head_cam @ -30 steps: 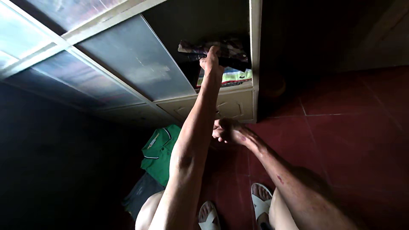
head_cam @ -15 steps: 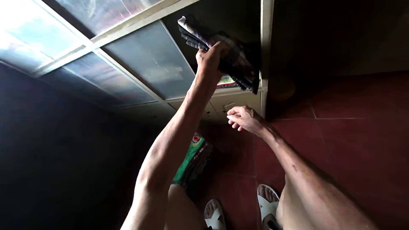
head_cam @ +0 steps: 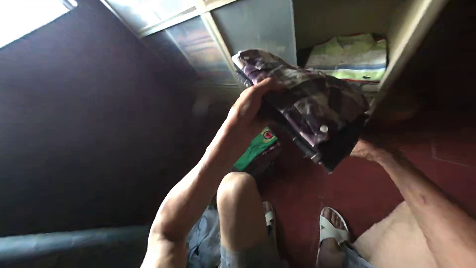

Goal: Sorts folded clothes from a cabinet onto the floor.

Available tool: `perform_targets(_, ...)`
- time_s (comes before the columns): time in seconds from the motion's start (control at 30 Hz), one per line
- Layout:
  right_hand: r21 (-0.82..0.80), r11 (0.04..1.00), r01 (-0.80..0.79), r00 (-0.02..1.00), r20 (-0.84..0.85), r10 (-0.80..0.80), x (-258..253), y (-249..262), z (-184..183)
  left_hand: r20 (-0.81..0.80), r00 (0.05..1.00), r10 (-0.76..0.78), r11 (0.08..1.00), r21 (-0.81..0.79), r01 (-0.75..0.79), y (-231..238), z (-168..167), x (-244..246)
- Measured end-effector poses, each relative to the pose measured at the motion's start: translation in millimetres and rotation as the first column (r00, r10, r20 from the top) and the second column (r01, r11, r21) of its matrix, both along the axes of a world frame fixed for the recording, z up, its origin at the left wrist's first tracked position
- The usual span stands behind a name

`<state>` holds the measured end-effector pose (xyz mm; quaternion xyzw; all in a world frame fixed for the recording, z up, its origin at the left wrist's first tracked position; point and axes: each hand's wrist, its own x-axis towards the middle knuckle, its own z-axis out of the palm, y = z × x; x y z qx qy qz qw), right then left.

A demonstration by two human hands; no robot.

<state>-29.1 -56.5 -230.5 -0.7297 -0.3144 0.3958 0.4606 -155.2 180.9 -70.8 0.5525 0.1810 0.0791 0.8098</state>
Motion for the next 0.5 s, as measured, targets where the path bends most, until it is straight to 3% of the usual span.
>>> perform_targets(0.07, 0.013, 0.989, -0.145, 0.988, 0.046, 0.144, -8.9, 13.6, -10.6, 0.014, 0.996, 0.093, 0.993, -0.078, -0.092, 14.6, -7.3, -32.7)
perform_targets(0.17, 0.038, 0.962, -0.269, 0.956, -0.109, 0.272, -24.0, 42.7, -30.2, 0.072, 0.962, 0.265, 0.95, -0.188, -0.247, 39.0, -31.7, -66.9)
perform_targets(0.3, 0.123, 0.968, -0.218, 0.905, -0.345, 0.248, -53.5, 84.8, -33.1, 0.051, 0.831, 0.554, 0.811, -0.259, -0.524, 53.8, -73.0, -89.2)
perform_targets(0.4, 0.068, 0.979, -0.191, 0.88, -0.429, 0.201, -76.0, 117.6, -40.7, 0.022, 0.751, 0.66, 0.729, -0.258, -0.634, 53.9, -102.4, -104.9)
perform_targets(0.5, 0.279, 0.957, -0.084, 0.858, -0.468, 0.211, -111.5, 131.8, -43.6, -0.027, 0.696, 0.718, 0.648, -0.339, -0.682, 58.3, -123.7, -116.2)
